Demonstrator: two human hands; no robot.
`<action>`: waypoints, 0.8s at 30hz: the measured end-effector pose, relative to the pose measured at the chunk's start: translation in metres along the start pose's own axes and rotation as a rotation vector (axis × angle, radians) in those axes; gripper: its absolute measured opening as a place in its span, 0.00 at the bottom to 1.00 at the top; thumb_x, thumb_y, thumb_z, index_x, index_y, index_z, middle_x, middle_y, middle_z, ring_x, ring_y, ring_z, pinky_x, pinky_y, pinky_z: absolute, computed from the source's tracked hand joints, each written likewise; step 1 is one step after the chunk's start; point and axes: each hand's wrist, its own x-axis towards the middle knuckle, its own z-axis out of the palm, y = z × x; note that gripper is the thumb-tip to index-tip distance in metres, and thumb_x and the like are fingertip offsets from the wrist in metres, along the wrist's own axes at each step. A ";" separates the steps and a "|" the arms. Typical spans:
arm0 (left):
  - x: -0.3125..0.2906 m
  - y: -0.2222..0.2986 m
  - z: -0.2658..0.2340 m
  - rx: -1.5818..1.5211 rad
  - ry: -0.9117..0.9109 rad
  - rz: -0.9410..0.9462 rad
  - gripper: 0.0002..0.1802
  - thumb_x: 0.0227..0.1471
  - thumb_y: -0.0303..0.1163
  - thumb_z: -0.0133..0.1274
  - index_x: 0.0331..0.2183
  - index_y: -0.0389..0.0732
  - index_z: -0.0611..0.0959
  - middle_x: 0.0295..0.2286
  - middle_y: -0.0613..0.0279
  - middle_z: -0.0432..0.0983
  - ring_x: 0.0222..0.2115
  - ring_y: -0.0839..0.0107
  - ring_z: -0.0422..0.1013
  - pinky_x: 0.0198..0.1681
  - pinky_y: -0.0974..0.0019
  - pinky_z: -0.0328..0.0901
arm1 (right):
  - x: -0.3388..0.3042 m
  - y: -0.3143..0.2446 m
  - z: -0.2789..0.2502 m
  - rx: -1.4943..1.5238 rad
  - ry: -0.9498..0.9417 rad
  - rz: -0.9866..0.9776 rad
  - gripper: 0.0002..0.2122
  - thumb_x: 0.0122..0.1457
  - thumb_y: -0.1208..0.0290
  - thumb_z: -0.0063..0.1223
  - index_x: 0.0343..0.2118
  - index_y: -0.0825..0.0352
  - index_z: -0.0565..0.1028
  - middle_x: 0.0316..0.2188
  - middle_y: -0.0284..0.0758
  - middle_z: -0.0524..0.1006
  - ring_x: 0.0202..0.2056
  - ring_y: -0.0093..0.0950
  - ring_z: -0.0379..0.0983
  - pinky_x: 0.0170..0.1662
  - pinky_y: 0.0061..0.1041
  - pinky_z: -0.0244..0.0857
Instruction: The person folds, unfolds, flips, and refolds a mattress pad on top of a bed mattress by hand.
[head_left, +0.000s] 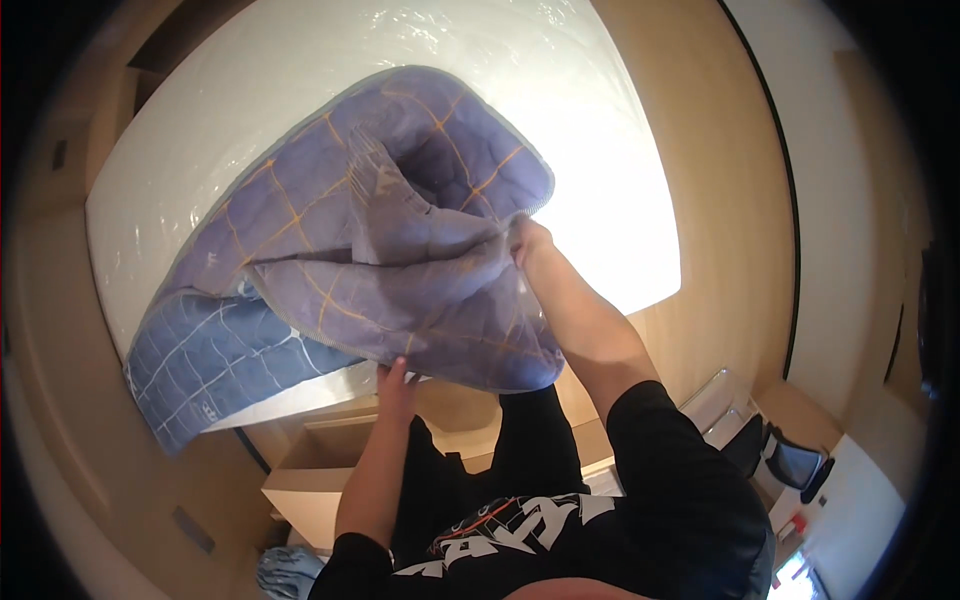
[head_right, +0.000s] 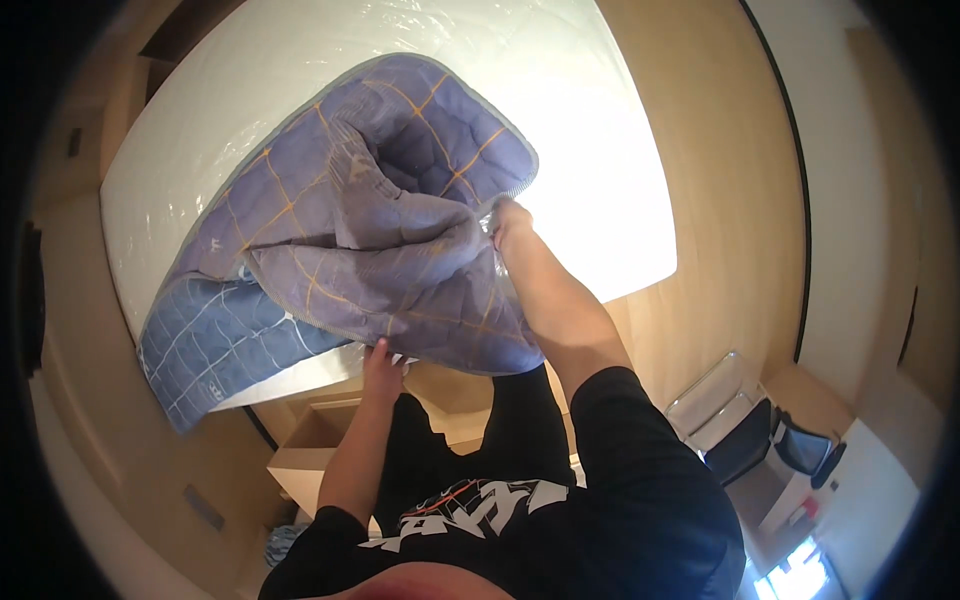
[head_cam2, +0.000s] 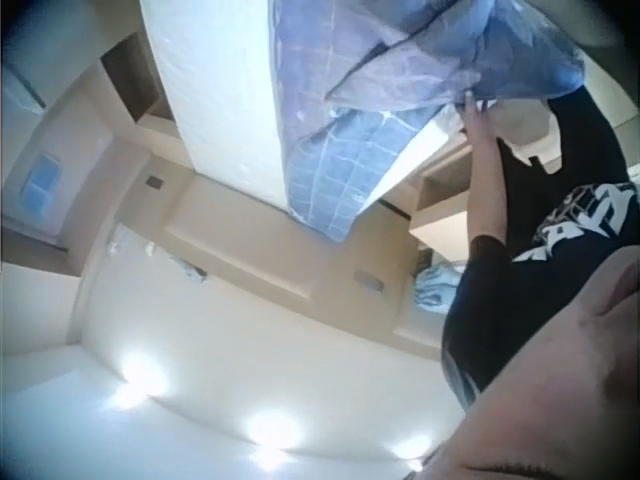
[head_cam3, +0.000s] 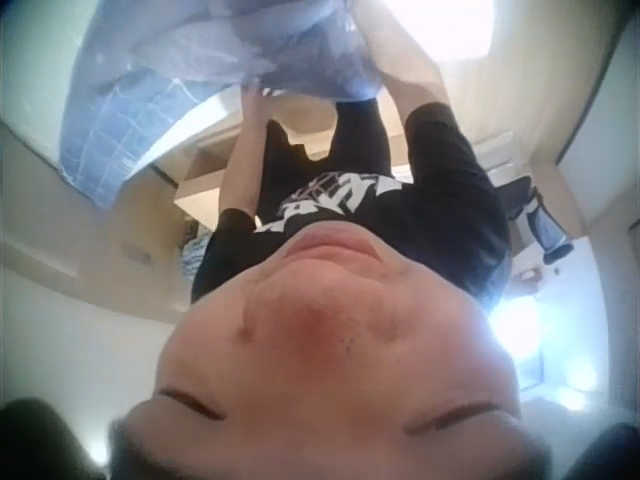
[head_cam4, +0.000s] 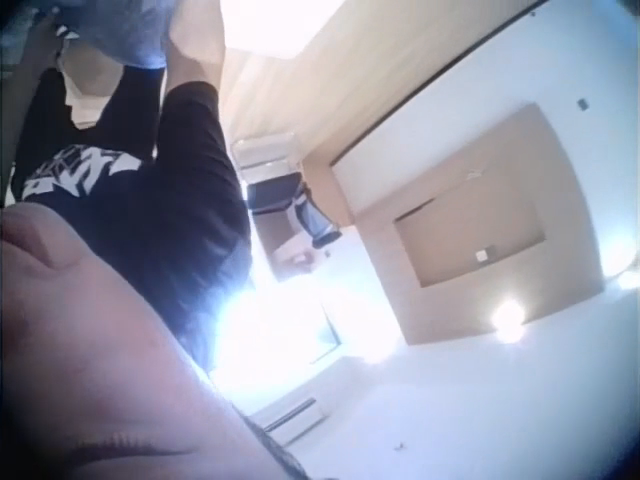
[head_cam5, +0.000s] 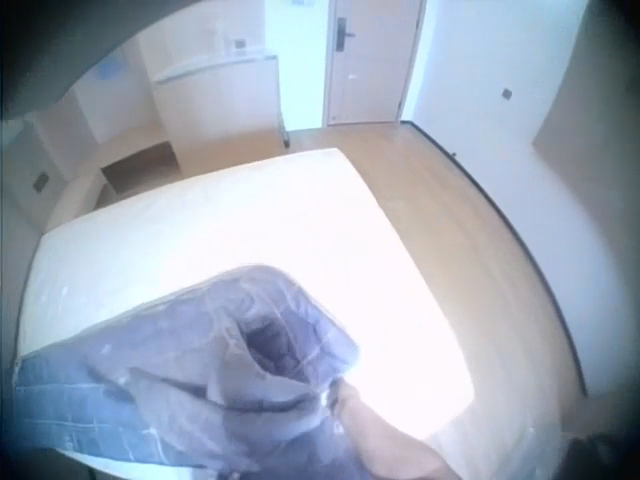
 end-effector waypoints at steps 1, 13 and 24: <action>0.001 -0.007 0.023 -0.007 0.007 0.012 0.31 0.53 0.29 0.56 0.58 0.45 0.65 0.57 0.60 0.62 0.55 0.59 0.63 0.54 0.46 0.63 | -0.002 -0.017 -0.004 -0.008 0.007 0.012 0.16 0.60 0.64 0.49 0.44 0.72 0.75 0.44 0.47 0.77 0.42 0.38 0.76 0.37 0.41 0.71; -0.088 -0.095 0.075 0.078 -0.095 -0.346 0.27 0.56 0.29 0.55 0.55 0.38 0.68 0.50 0.55 0.71 0.51 0.55 0.69 0.53 0.43 0.65 | 0.048 -0.053 -0.002 -0.330 -0.153 -0.234 0.10 0.55 0.64 0.61 0.35 0.64 0.77 0.17 0.38 0.68 0.17 0.33 0.70 0.16 0.34 0.58; -0.115 -0.013 0.178 0.438 -0.440 0.065 0.14 0.55 0.25 0.50 0.44 0.34 0.79 0.38 0.60 0.77 0.42 0.69 0.71 0.47 0.64 0.66 | -0.016 -0.385 -0.053 -0.593 0.243 -1.252 0.11 0.60 0.66 0.48 0.24 0.64 0.76 0.17 0.31 0.74 0.20 0.21 0.72 0.24 0.20 0.65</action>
